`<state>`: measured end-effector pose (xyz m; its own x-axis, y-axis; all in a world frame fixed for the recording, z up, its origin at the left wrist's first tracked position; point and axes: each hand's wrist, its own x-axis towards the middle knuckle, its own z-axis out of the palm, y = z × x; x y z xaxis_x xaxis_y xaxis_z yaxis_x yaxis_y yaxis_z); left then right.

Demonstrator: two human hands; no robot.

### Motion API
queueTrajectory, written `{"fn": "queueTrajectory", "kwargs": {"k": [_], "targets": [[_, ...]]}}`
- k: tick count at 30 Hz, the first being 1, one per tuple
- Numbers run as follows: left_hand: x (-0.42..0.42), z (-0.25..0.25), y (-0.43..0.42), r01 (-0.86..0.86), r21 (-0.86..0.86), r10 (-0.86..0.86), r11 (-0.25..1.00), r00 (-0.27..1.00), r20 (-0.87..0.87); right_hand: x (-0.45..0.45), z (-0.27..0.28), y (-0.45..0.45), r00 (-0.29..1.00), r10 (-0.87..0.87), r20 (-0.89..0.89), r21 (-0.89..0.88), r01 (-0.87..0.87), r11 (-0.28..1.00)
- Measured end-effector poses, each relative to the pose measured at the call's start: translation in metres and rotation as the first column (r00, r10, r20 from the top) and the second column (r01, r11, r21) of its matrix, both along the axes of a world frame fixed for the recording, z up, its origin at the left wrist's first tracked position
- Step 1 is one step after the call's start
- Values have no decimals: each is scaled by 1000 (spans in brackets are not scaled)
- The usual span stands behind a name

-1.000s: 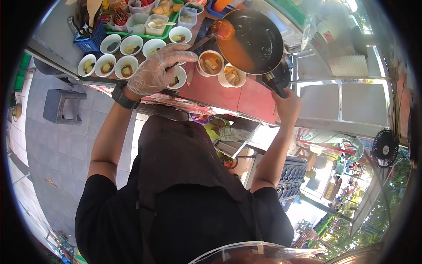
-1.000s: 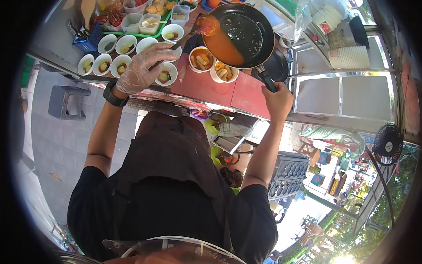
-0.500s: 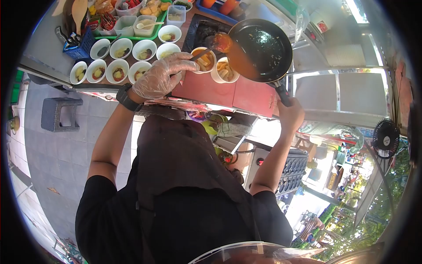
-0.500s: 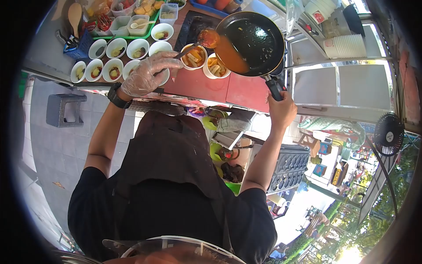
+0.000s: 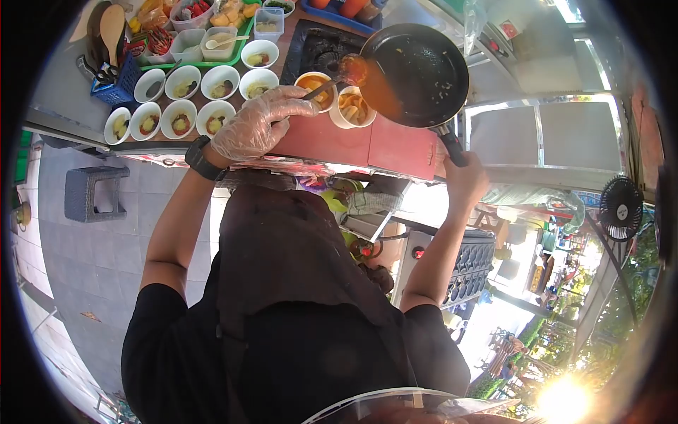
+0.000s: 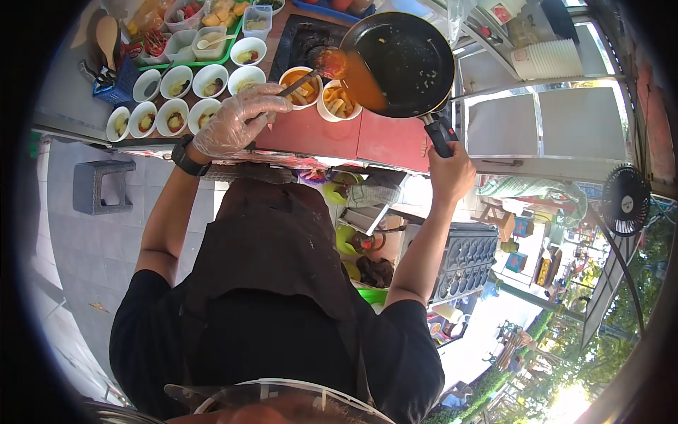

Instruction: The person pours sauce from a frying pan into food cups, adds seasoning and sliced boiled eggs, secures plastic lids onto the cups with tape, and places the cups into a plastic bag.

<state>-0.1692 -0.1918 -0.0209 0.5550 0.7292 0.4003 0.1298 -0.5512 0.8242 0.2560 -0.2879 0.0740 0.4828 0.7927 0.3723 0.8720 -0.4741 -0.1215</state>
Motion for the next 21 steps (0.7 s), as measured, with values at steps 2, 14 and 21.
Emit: {"fn": "queueTrajectory", "kwargs": {"k": [2, 14, 21], "targets": [[0, 0, 0, -2, 4, 2, 1000, 1000, 4, -2, 2, 0, 1000, -3, -9, 2, 3, 1000], [-5, -2, 3, 4, 14, -5, 1000, 999, 38, -5, 6, 5, 1000, 2, 17, 3, -3, 1000], [-10, 0, 4, -4, -16, 5, 1000, 999, 43, -8, 8, 5, 1000, -8, 29, 1, 8, 1000]]}}
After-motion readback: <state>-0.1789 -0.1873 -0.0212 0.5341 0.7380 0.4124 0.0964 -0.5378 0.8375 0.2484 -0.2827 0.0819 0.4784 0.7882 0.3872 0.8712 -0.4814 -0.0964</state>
